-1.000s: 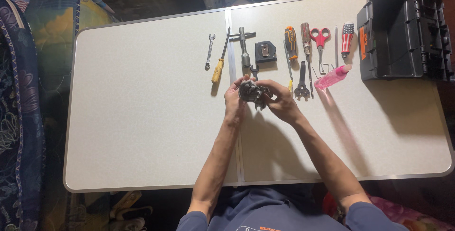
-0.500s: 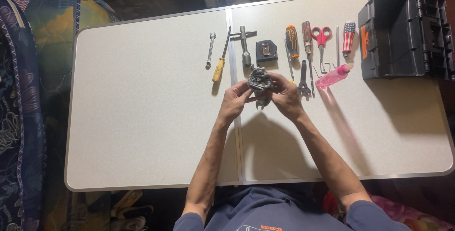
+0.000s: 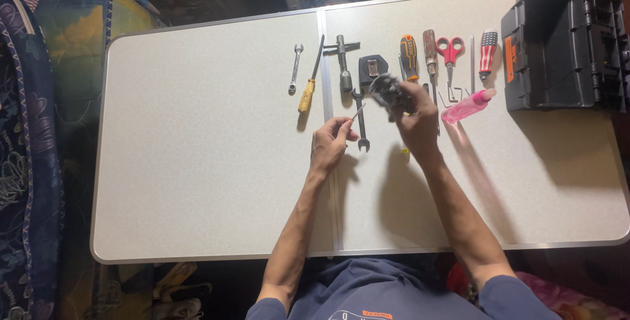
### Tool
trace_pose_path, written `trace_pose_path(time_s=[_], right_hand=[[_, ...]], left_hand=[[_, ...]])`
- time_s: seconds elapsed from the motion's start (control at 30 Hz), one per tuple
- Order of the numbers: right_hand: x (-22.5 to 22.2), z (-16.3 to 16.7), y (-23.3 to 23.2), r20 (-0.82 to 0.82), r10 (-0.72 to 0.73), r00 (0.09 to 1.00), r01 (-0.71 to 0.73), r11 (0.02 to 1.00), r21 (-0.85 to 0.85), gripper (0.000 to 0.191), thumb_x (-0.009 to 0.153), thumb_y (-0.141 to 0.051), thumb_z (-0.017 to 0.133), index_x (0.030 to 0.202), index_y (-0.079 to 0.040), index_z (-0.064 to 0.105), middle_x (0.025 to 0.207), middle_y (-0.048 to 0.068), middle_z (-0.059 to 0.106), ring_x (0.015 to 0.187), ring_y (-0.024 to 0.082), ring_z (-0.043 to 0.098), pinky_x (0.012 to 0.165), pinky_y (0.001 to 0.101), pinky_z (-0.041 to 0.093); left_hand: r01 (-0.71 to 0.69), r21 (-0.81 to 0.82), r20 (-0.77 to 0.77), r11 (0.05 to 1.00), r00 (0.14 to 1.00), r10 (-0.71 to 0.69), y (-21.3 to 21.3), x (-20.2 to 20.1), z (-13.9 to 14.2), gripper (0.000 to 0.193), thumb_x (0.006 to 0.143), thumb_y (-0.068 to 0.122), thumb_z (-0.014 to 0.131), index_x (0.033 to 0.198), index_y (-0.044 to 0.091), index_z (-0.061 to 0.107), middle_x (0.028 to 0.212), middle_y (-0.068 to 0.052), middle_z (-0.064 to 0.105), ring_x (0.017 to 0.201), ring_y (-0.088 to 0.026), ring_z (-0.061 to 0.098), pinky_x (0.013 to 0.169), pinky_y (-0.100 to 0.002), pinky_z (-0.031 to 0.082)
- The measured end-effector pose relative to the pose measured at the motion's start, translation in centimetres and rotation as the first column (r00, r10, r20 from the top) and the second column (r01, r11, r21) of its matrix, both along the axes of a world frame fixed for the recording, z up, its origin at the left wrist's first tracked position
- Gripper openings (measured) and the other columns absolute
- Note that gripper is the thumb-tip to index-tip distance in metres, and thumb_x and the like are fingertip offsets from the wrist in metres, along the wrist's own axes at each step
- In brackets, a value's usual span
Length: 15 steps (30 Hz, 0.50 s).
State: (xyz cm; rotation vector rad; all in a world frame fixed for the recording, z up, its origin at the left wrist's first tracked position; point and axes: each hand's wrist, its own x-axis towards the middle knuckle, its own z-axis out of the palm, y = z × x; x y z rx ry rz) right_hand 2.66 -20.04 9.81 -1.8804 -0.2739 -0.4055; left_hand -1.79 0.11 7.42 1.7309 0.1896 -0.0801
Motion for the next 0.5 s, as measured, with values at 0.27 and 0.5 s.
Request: trace_pose_path(time_s=[0.27,0.5], right_hand=[[1.3,-0.3,1.4,0.123,0.176,0.977,-0.161,0.979,-0.122,0.040,0.089,0.007,0.073,0.127,-0.004,0.066,0.107,0.010,0.072,0.089,0.018,0.072,0.073,0.0297,0.058],[1.8,-1.4,0.2,-0.186,0.258,0.948,-0.143,0.868,0.475,0.044,0.094,0.001,0.075,0.134,0.003,0.057,0.117,0.010,0.071,0.104,0.015,0.070,0.089,0.0291,0.063]], left_hand=[[0.051,-0.026,0.156,0.998,0.987,-0.047,-0.9,-0.7,-2.4,0.031,0.108,0.023,0.055,0.119,-0.002,0.069,0.074,-0.002,0.067,0.070,-0.008,0.066,0.066,-0.025,0.053],[-0.056,-0.199,0.120,0.978,0.989,0.081,0.5,0.4,-3.8,0.033,0.109,0.022,0.052,0.126,-0.003,0.065,0.069,0.000,0.061,0.066,-0.007,0.061,0.068,-0.023,0.054]])
